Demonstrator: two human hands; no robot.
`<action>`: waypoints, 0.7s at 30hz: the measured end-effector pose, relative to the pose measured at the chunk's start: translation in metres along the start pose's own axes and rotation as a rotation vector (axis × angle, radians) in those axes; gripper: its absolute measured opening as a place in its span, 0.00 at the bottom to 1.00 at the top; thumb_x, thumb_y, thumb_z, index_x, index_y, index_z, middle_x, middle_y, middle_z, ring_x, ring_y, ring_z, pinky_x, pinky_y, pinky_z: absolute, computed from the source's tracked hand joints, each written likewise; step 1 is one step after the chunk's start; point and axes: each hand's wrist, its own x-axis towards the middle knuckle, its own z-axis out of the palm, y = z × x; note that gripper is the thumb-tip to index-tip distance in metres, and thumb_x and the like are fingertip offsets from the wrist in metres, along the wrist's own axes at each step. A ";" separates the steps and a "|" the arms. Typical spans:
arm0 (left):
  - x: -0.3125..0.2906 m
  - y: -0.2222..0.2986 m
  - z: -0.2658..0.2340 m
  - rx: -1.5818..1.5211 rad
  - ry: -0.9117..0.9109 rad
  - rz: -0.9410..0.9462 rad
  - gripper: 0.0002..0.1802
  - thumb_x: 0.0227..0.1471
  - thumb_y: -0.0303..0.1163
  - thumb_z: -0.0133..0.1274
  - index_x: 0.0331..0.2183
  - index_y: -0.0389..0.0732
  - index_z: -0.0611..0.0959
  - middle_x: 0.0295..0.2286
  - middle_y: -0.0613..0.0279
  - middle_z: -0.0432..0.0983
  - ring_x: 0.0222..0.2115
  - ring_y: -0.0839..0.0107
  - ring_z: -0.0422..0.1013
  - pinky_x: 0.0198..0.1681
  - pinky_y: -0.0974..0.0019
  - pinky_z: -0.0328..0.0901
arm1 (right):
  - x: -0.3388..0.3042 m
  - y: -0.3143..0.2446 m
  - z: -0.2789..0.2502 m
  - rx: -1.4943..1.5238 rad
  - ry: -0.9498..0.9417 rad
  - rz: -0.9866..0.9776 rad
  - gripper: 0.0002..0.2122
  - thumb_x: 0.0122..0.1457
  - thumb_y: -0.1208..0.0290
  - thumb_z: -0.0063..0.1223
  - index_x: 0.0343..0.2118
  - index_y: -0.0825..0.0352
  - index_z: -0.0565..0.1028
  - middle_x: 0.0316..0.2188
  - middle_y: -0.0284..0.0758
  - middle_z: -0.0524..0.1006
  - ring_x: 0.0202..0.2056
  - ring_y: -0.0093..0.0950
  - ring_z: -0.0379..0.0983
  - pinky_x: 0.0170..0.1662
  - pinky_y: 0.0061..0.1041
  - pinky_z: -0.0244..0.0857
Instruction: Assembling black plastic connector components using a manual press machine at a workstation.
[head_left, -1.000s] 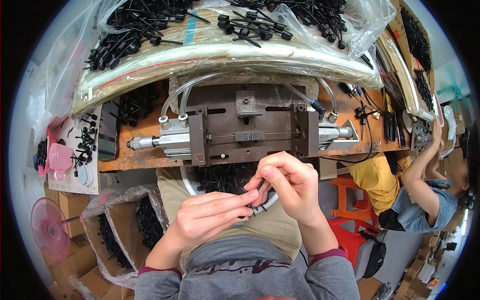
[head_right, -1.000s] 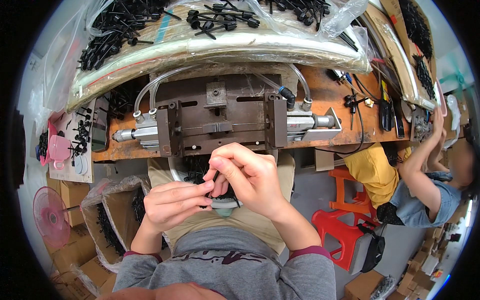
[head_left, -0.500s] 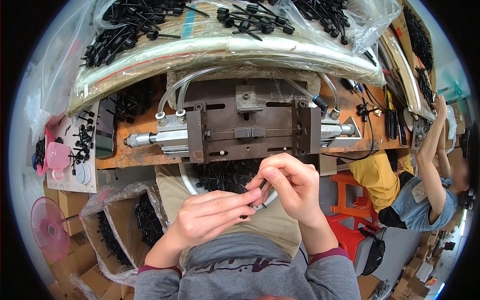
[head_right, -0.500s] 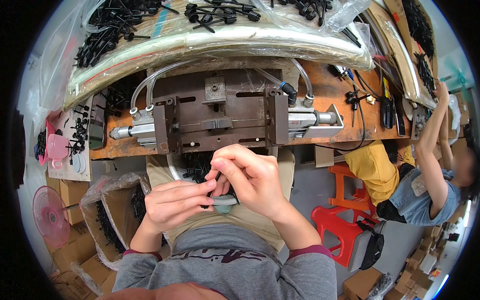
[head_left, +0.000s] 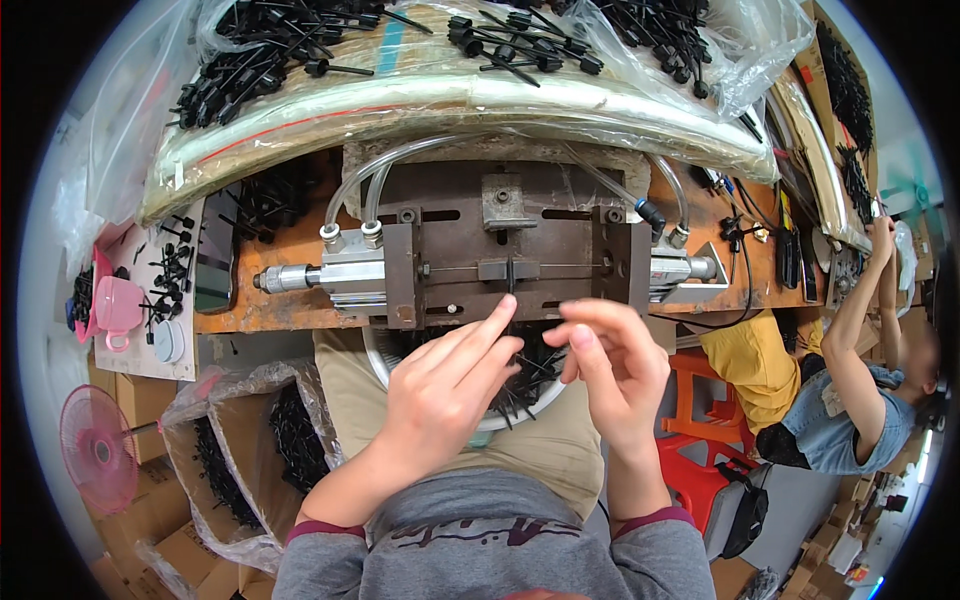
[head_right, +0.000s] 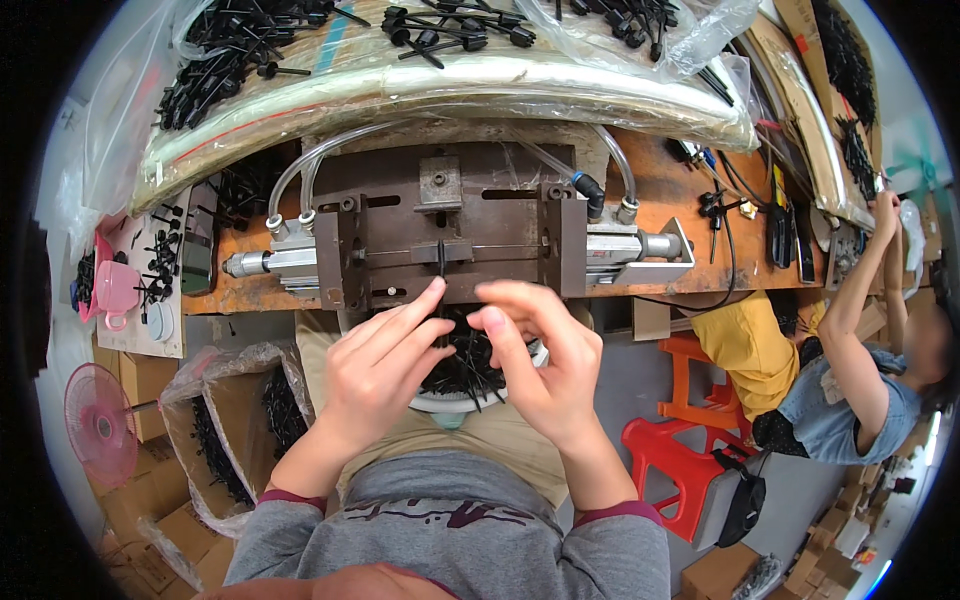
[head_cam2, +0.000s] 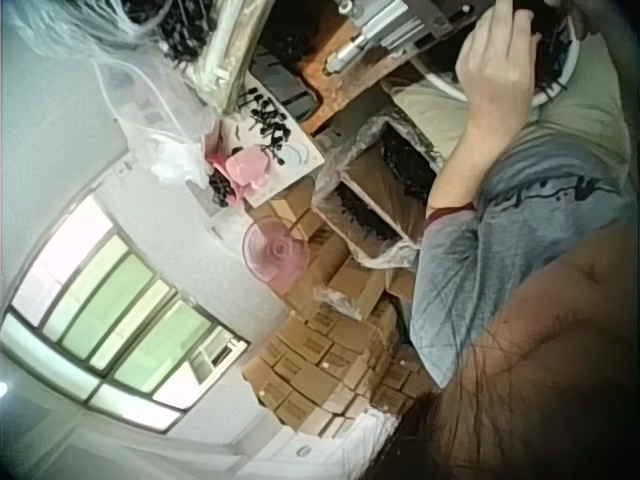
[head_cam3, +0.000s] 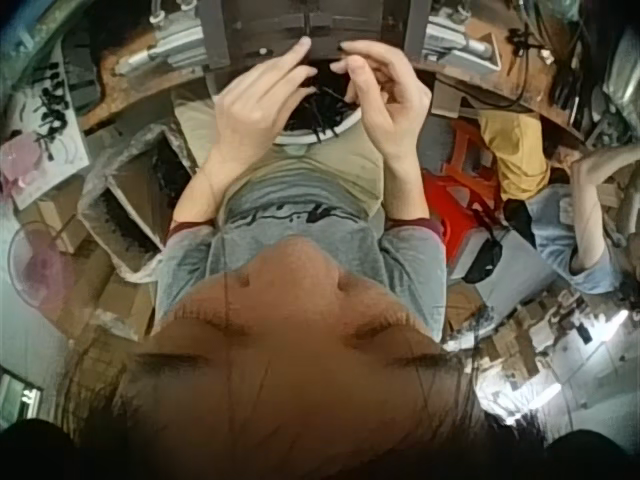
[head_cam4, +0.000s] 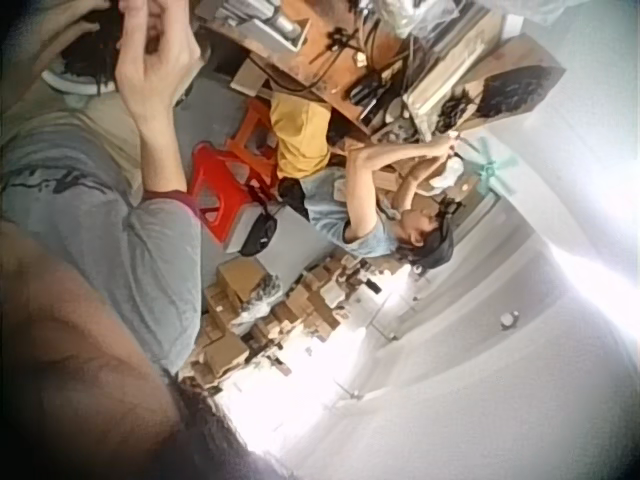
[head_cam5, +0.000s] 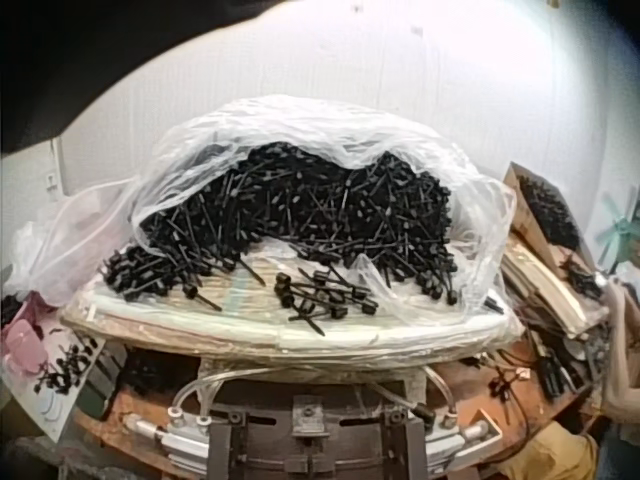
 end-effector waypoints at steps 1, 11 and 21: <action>0.000 -0.004 0.007 0.047 0.028 0.023 0.15 0.38 0.27 0.65 0.33 0.37 0.83 0.47 0.54 0.77 0.31 0.66 0.78 0.34 0.68 0.71 | -0.002 0.002 -0.001 -0.044 -0.012 -0.008 0.08 0.61 0.79 0.53 0.43 0.73 0.76 0.28 0.37 0.81 0.22 0.16 0.73 0.25 0.14 0.66; 0.015 -0.002 0.009 0.252 0.000 0.040 0.12 0.37 0.27 0.63 0.31 0.37 0.84 0.45 0.54 0.79 0.18 0.75 0.71 0.24 0.73 0.65 | 0.017 -0.037 -0.011 -0.106 0.066 -0.212 0.05 0.55 0.84 0.57 0.35 0.75 0.79 0.27 0.39 0.82 0.27 0.23 0.79 0.28 0.17 0.69; 0.013 -0.003 0.011 0.271 -0.016 0.033 0.13 0.36 0.26 0.66 0.30 0.38 0.84 0.46 0.55 0.78 0.15 0.72 0.70 0.21 0.73 0.65 | 0.182 -0.097 0.006 -0.770 -0.092 -0.541 0.18 0.49 0.64 0.67 0.39 0.73 0.79 0.33 0.38 0.81 0.27 0.21 0.74 0.33 0.20 0.69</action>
